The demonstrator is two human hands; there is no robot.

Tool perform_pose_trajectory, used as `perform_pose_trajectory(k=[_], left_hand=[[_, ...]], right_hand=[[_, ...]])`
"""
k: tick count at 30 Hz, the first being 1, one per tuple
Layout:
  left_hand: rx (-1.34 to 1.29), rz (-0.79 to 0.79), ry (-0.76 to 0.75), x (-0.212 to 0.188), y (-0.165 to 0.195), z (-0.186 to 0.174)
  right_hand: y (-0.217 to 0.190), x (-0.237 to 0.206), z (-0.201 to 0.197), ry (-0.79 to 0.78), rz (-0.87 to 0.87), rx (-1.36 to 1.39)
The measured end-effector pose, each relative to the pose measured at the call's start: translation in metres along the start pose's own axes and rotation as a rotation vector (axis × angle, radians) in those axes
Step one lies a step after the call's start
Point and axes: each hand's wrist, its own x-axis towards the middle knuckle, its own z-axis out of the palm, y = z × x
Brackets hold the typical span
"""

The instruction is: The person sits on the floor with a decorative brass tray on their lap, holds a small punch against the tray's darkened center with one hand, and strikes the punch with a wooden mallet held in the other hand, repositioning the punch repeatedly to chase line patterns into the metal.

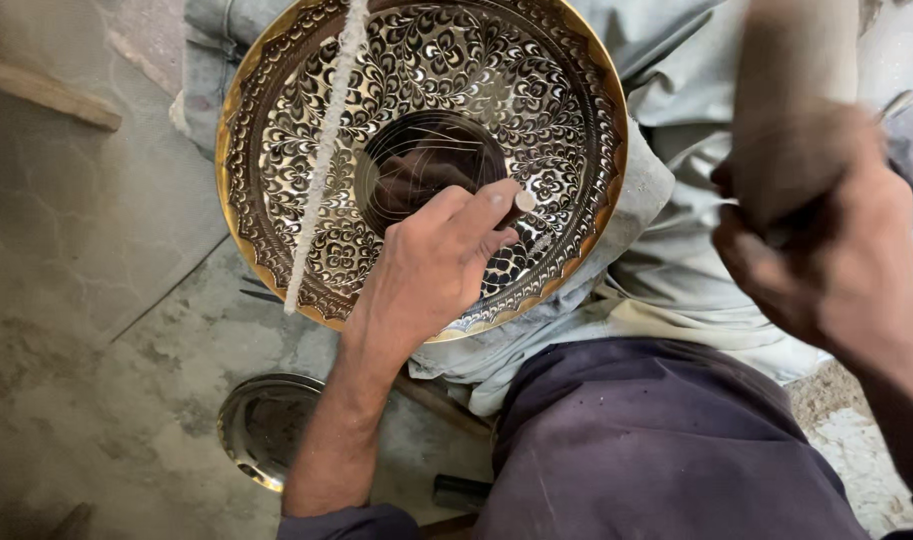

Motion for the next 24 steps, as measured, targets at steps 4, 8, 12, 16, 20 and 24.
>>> perform_pose_trajectory(k=[4, 8, 12, 16, 20, 24], left_hand=[[0.005, -0.014, -0.023, 0.001, 0.0, 0.0], [-0.004, -0.036, -0.059, 0.002, 0.001, -0.003], [0.01, -0.024, -0.088, 0.004, 0.0, -0.002], [0.007, -0.013, -0.092, 0.004, -0.002, -0.003], [0.031, -0.005, -0.108, 0.006, -0.002, -0.002], [0.039, -0.005, -0.117, 0.007, -0.002, -0.002]], right_hand=[[-0.004, -0.007, 0.004, 0.012, 0.114, -0.085], [0.0, -0.021, 0.01, -0.129, -0.048, -0.758], [0.006, -0.035, 0.018, 0.017, 0.292, -0.076], [0.01, -0.046, 0.02, 0.042, 0.157, -0.199], [0.01, -0.053, 0.02, -0.026, 0.078, -0.387], [0.009, -0.053, 0.023, 0.035, 0.118, -0.288]])
